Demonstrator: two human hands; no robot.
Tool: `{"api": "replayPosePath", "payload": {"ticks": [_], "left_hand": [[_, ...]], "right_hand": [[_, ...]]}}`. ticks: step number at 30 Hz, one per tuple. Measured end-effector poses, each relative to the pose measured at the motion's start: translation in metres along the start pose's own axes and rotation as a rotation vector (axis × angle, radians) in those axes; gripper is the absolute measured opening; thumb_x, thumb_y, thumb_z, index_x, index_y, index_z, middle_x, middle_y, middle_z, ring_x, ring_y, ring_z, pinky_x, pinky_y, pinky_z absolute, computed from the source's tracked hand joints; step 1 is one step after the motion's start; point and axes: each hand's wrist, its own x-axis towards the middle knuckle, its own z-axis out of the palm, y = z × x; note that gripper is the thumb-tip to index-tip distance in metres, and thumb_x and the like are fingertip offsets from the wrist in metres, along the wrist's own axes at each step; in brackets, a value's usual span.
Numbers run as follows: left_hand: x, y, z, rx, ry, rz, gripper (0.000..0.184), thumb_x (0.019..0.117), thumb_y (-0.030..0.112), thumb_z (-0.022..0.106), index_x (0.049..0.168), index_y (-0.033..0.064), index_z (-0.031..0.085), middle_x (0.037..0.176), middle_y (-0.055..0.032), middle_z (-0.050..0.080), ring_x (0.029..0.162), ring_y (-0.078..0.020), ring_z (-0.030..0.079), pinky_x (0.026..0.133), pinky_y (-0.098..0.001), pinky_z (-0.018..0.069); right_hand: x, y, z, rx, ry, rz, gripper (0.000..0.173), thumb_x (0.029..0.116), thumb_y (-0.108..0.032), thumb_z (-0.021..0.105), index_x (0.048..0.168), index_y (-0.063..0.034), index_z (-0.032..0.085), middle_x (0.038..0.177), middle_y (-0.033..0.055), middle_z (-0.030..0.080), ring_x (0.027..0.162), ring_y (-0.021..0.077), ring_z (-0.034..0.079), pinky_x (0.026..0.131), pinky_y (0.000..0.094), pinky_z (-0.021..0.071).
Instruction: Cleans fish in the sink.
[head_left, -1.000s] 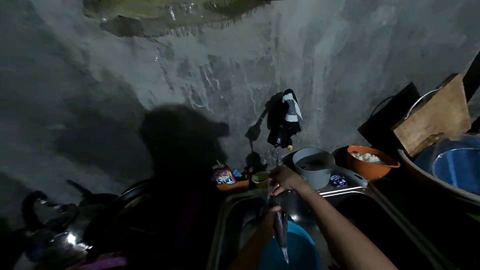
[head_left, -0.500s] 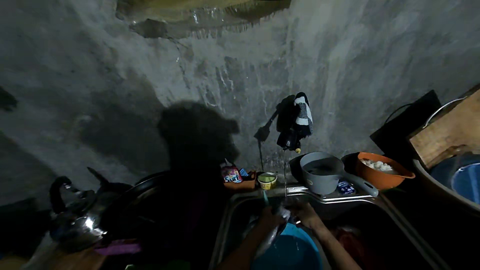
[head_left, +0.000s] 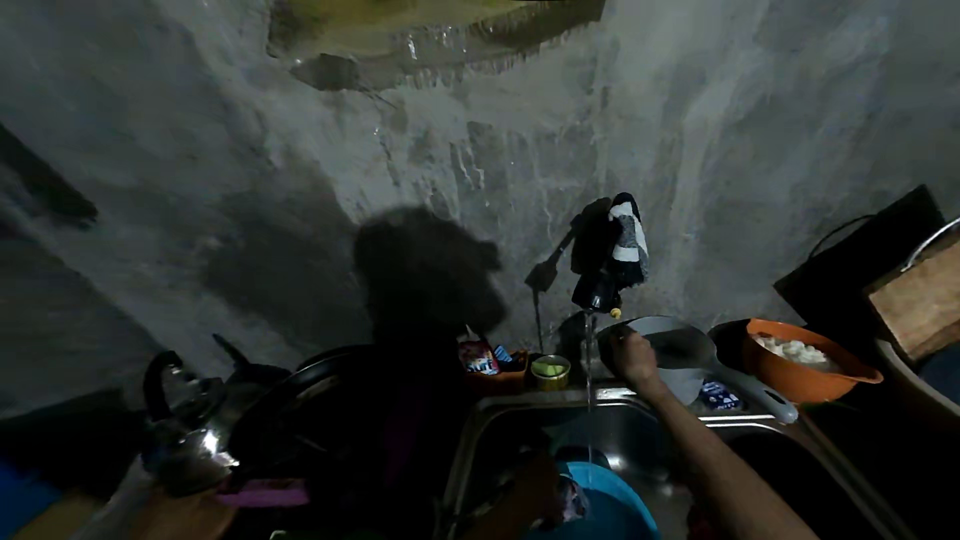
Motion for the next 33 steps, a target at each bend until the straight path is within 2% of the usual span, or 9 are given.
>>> {"api": "replayPosePath", "payload": {"ticks": [4, 8, 10, 17, 19, 20, 23, 27, 33], "left_hand": [[-0.012, -0.007, -0.007, -0.01, -0.009, 0.011, 0.071, 0.0885, 0.031, 0.078, 0.143, -0.0049, 0.05, 0.155, -0.03, 0.037, 0.136, -0.046, 0.046, 0.108, -0.0594, 0.0428], [-0.023, -0.014, -0.013, 0.001, 0.003, -0.024, 0.074, 0.0869, 0.031, 0.079, 0.144, -0.0049, 0.049, 0.157, -0.0298, 0.033, 0.134, -0.0481, 0.047, 0.106, -0.0608, 0.0444], [-0.023, -0.022, -0.011, 0.005, -0.007, -0.017, 0.076, 0.0877, 0.031, 0.079, 0.146, -0.005, 0.047, 0.158, -0.0306, 0.03, 0.135, -0.0486, 0.046, 0.107, -0.0608, 0.0432], [-0.049, -0.038, -0.025, 0.013, -0.027, -0.063, 0.072, 0.09, 0.023, 0.077, 0.147, -0.0062, 0.045, 0.16, -0.0297, 0.028, 0.136, -0.048, 0.046, 0.108, -0.0587, 0.0432], [-0.056, -0.044, -0.03, 0.067, -0.01, -0.058, 0.069, 0.0913, 0.024, 0.076, 0.147, -0.0041, 0.046, 0.161, -0.0299, 0.025, 0.135, -0.0494, 0.046, 0.107, -0.06, 0.0437], [-0.061, -0.047, -0.033, 0.084, -0.005, -0.058, 0.067, 0.0921, 0.023, 0.075, 0.148, -0.0019, 0.046, 0.162, -0.0295, 0.025, 0.135, -0.0495, 0.046, 0.106, -0.0607, 0.0437], [-0.072, -0.056, -0.042, 0.082, 0.015, -0.076, 0.067, 0.0923, 0.026, 0.075, 0.148, 0.0019, 0.047, 0.156, -0.0281, 0.036, 0.134, -0.0476, 0.048, 0.106, -0.0614, 0.0438], [-0.085, -0.062, -0.056, 0.086, 0.033, -0.154, 0.068, 0.0924, 0.031, 0.075, 0.147, 0.0015, 0.047, 0.159, -0.0244, 0.033, 0.131, -0.0449, 0.051, 0.106, -0.0589, 0.0441], [-0.103, -0.066, -0.067, 0.047, 0.088, -0.205, 0.068, 0.0896, 0.034, 0.078, 0.144, 0.0044, 0.051, 0.155, -0.0201, 0.038, 0.124, -0.0394, 0.057, 0.101, -0.0543, 0.0492]], "right_hand": [[0.02, -0.001, 0.008, 0.069, 0.012, 0.013, 0.036, 0.1086, -0.022, 0.049, 0.134, 0.0024, 0.058, 0.128, 0.0287, 0.064, 0.119, 0.0441, 0.063, 0.101, 0.0601, 0.0487], [-0.015, 0.005, 0.043, 0.561, -0.261, 0.144, 0.027, 0.1103, -0.018, 0.046, 0.117, 0.0039, 0.061, 0.084, 0.0095, 0.064, 0.065, 0.0151, 0.063, 0.062, 0.0303, 0.056], [-0.037, 0.02, 0.067, 0.66, -0.525, 0.229, 0.03, 0.113, -0.019, 0.036, 0.12, 0.0016, 0.056, 0.078, 0.0022, 0.057, 0.059, 0.0098, 0.056, 0.057, 0.0251, 0.0496], [-0.051, 0.072, 0.114, 0.207, -0.653, 0.253, 0.031, 0.1099, -0.019, 0.047, 0.133, 0.0007, 0.053, 0.096, 0.0128, 0.065, 0.073, 0.0179, 0.066, 0.067, 0.0328, 0.0564], [-0.061, 0.083, 0.108, -0.151, -0.597, 0.173, 0.041, 0.1086, -0.022, 0.049, 0.142, 0.0026, 0.052, 0.13, 0.0231, 0.063, 0.112, 0.032, 0.066, 0.098, 0.0463, 0.0522], [-0.071, 0.091, 0.105, -0.271, -0.593, 0.173, 0.047, 0.1083, -0.022, 0.047, 0.148, 0.0036, 0.046, 0.146, 0.0267, 0.053, 0.133, 0.0391, 0.054, 0.111, 0.0533, 0.0426], [-0.097, 0.15, 0.12, -0.315, -0.544, 0.285, 0.064, 0.106, -0.024, 0.053, 0.159, 0.0015, 0.027, 0.161, 0.0291, 0.032, 0.149, 0.0458, 0.032, 0.119, 0.0593, 0.0293], [-0.13, 0.236, 0.155, -0.061, -0.602, 0.473, 0.056, 0.1072, -0.025, 0.054, 0.15, 0.0085, 0.04, 0.152, 0.0301, 0.045, 0.143, 0.0411, 0.044, 0.118, 0.053, 0.0345], [-0.112, 0.228, 0.157, 0.015, -0.469, 0.458, 0.051, 0.1047, -0.018, 0.057, 0.149, 0.0054, 0.045, 0.152, 0.0293, 0.046, 0.143, 0.0415, 0.043, 0.119, 0.0534, 0.0338]]}}
